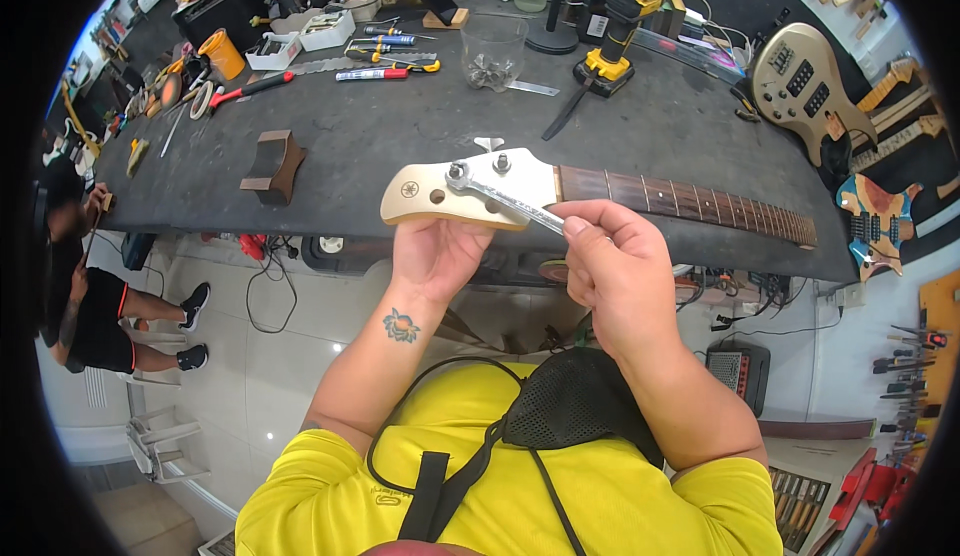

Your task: The person removes a small metal part from a guitar neck by hand and then uses a wrench to loosen and remove another metal component from the headstock.

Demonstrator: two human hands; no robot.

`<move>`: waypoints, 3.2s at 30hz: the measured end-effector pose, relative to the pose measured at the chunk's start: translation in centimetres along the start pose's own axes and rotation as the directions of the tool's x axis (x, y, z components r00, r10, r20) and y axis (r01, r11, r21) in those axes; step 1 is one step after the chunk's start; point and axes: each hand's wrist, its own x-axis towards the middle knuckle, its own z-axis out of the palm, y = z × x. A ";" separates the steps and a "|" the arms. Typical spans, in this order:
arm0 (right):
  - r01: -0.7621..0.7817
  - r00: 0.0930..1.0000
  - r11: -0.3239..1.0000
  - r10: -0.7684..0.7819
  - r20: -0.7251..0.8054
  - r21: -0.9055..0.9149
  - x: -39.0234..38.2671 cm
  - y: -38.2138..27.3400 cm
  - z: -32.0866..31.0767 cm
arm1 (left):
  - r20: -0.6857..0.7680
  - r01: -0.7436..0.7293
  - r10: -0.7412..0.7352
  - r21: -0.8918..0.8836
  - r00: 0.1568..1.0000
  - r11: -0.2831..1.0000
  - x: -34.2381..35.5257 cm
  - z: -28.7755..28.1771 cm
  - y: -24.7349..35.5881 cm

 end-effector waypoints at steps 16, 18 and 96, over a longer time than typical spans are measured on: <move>0.115 0.992 0.948 -0.092 0.089 -0.298 -0.8 1.1 0.3 | 0.028 0.087 -0.091 0.102 0.995 0.991 1.2 0.4 1.3; 0.082 0.995 0.955 -0.060 0.084 -0.284 -0.2 0.6 -0.4 | -0.004 0.127 -0.127 0.098 0.992 0.987 1.1 0.4 1.6; 0.955 0.254 -0.267 0.516 0.818 -0.128 13.0 -8.0 10.6 | 0.068 0.016 -0.019 0.053 0.998 0.998 1.8 0.1 0.7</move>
